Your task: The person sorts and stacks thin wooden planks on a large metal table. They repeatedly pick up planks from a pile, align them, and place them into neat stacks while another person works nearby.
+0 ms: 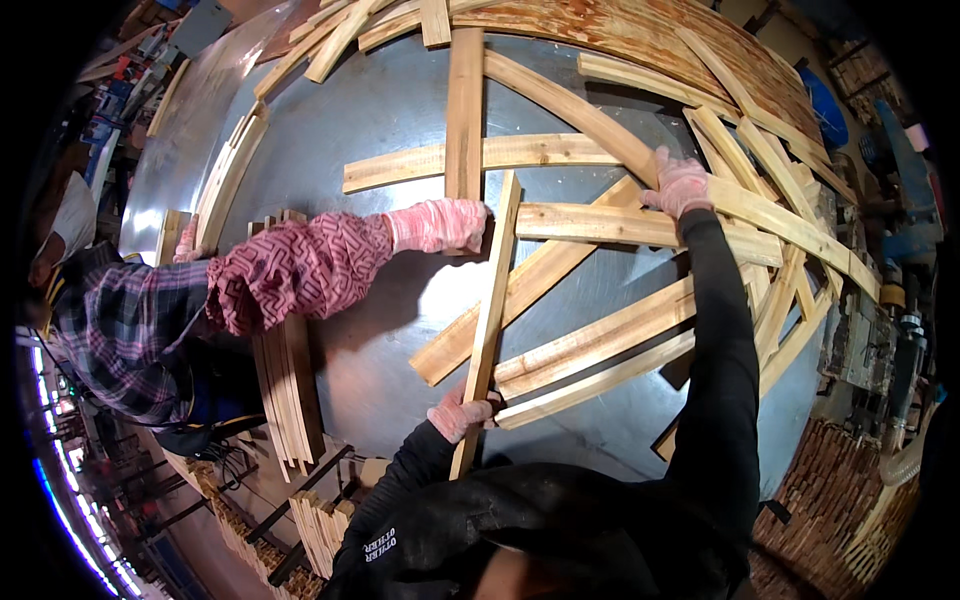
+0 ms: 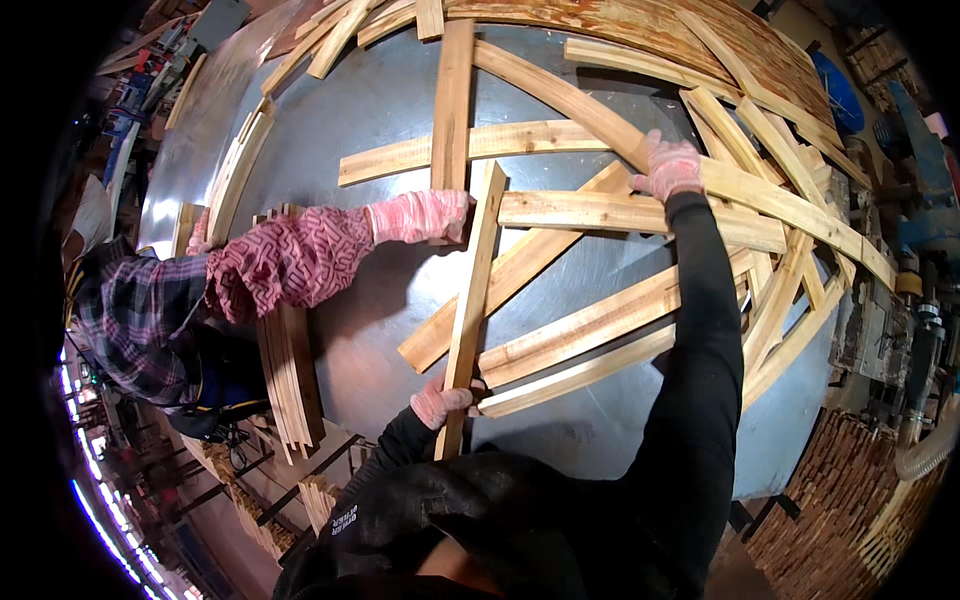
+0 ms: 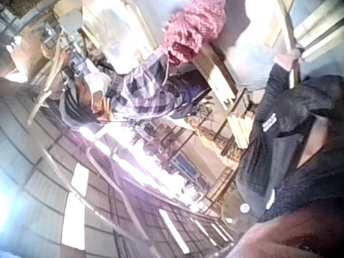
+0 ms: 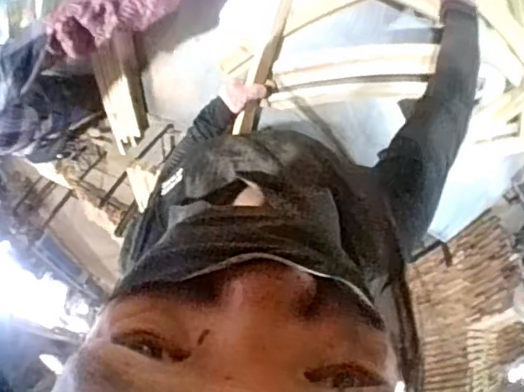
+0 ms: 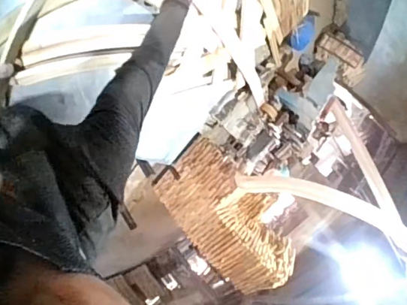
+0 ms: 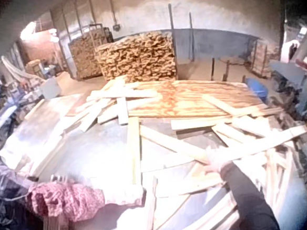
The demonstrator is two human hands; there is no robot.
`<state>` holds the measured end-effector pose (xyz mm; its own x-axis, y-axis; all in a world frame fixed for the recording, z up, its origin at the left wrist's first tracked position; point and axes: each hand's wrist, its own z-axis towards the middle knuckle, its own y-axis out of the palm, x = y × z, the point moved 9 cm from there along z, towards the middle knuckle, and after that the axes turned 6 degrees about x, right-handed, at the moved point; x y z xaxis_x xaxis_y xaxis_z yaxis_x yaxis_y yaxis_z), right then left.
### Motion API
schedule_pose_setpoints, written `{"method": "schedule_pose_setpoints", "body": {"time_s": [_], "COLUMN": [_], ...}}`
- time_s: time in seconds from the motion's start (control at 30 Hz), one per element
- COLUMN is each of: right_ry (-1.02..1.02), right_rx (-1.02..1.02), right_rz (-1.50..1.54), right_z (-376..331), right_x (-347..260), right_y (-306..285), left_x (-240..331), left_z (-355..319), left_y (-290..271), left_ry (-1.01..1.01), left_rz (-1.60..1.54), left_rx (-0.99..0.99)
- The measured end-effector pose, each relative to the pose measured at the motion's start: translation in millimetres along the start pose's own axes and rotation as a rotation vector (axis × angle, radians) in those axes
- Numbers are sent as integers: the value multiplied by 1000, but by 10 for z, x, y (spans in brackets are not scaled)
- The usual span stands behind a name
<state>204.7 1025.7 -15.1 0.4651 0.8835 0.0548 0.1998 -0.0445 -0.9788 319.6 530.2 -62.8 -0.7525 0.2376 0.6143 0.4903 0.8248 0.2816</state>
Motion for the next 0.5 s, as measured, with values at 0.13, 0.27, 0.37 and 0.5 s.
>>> {"method": "schedule_pose_setpoints", "body": {"time_s": [0.13,0.27,0.37,0.5], "right_ry": [-105,-70,29,225], "right_rx": [89,-91,-57,27], "right_rz": [55,273,670,825], "right_z": [-12,-299,-885,-1759], "right_x": [-625,-1171,-1502,-1656], "right_y": [141,355,342,222], "left_x": [-161,-52,180,56], "left_z": [-22,-96,-270,-218], "left_y": [2,-141,-269,-635], "left_ry": [-51,18,126,176], "left_rz": [-37,-37,-161,-111], "left_rx": [65,105,120,192]}}
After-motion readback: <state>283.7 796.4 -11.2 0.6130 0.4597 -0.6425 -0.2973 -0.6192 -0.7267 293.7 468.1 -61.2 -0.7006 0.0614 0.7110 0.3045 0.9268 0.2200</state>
